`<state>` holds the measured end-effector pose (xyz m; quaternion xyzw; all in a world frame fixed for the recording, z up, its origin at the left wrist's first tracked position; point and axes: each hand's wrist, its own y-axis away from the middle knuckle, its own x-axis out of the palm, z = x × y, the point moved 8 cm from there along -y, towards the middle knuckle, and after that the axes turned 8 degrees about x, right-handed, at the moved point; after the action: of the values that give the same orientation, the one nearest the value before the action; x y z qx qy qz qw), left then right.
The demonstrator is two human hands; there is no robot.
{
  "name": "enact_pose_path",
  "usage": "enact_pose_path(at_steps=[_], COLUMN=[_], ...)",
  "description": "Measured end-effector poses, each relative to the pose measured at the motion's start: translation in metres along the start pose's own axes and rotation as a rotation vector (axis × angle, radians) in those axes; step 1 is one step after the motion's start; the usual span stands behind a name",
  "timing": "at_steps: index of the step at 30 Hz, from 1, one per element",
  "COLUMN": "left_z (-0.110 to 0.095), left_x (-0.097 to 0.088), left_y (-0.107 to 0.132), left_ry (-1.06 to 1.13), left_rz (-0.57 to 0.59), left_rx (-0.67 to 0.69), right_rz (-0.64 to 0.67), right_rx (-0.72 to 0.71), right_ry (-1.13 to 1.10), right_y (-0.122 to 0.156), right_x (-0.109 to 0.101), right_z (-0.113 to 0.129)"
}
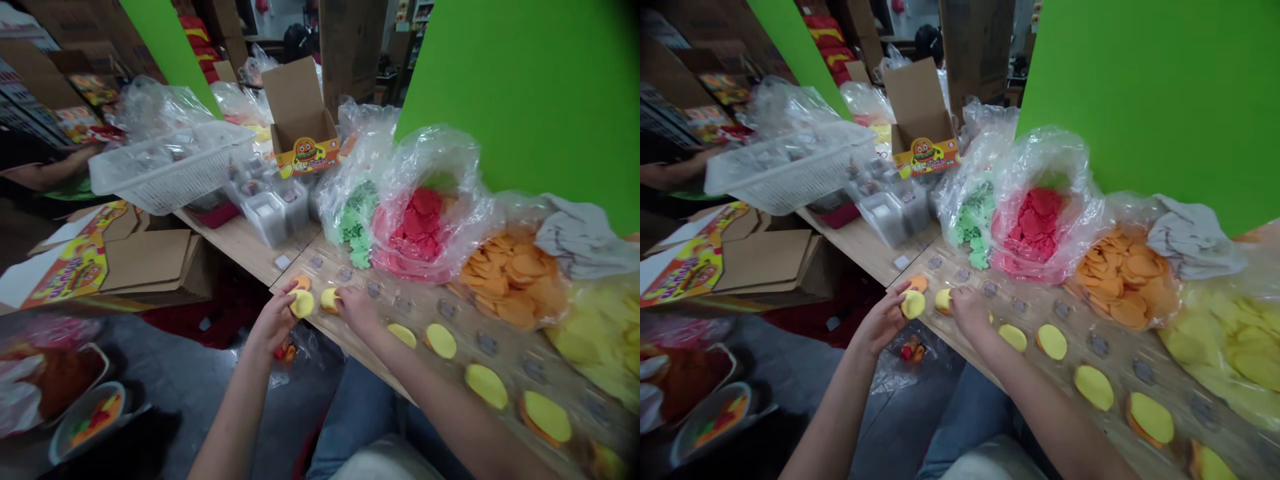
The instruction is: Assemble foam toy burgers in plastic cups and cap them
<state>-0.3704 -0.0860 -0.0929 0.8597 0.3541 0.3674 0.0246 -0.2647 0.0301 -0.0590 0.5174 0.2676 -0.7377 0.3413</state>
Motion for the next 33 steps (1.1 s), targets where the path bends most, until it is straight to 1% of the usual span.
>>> enact_pose_path(at_steps=[2, 5, 6, 8, 11, 14, 16, 18, 20, 23, 24, 26, 29, 31, 33], left_z=[-0.005, -0.01, -0.011, -0.013, -0.015, -0.015, -0.015, -0.016, -0.018, -0.019, -0.017, -0.008, 0.015, 0.026, 0.032], left_x=[-0.004, -0.016, -0.019, -0.024, -0.024, -0.019, -0.016, -0.014, -0.015, -0.02, -0.021, -0.019, -0.011, -0.005, -0.001], left_y=[0.002, -0.002, -0.003, -0.005, -0.004, -0.001, 0.0, -0.001, -0.002, -0.003, -0.002, 0.003, 0.014, 0.019, 0.021], left_ry=[0.02, 0.015, 0.016, 0.013, -0.001, -0.009, -0.009, -0.012, -0.022, -0.044, -0.055, -0.09, -0.143, -0.153, -0.16], left_rz=[-0.011, -0.09, -0.114, -0.149, -0.15, -0.129, -0.114, -0.097, -0.088, -0.1, -0.099, -0.075, 0.005, 0.061, 0.1], left_rx=[0.029, 0.086, 0.097, 0.111, 0.107, 0.082, 0.071, 0.073, 0.086, 0.103, 0.092, 0.026, -0.094, -0.119, -0.105], right_rz=[0.005, 0.017, 0.012, -0.001, -0.009, -0.101, -0.18, -0.221, -0.22, -0.179, -0.164, -0.149, -0.172, -0.187, -0.161], right_rx=[-0.033, -0.07, -0.082, -0.117, -0.169, -0.138, -0.082, -0.015, 0.028, 0.012, -0.01, -0.045, -0.015, 0.007, -0.031], right_ry=[-0.077, -0.213, -0.191, -0.05, 0.133, 0.195, 0.175, 0.136, 0.124, 0.16, 0.175, 0.195, 0.171, 0.121, 0.046], right_y=[-0.002, -0.005, -0.006, -0.006, -0.001, 0.002, 0.004, 0.005, 0.006, 0.009, 0.01, 0.013, 0.015, 0.013, 0.01], right_x=[-0.002, -0.005, -0.005, -0.003, -0.001, -0.012, -0.024, -0.033, -0.036, -0.03, -0.027, -0.022, -0.022, -0.024, -0.023], right_z=[0.004, 0.006, 0.006, 0.004, 0.004, 0.005, 0.003, -0.003, -0.009, -0.012, -0.01, -0.007, -0.004, -0.003, 0.002])
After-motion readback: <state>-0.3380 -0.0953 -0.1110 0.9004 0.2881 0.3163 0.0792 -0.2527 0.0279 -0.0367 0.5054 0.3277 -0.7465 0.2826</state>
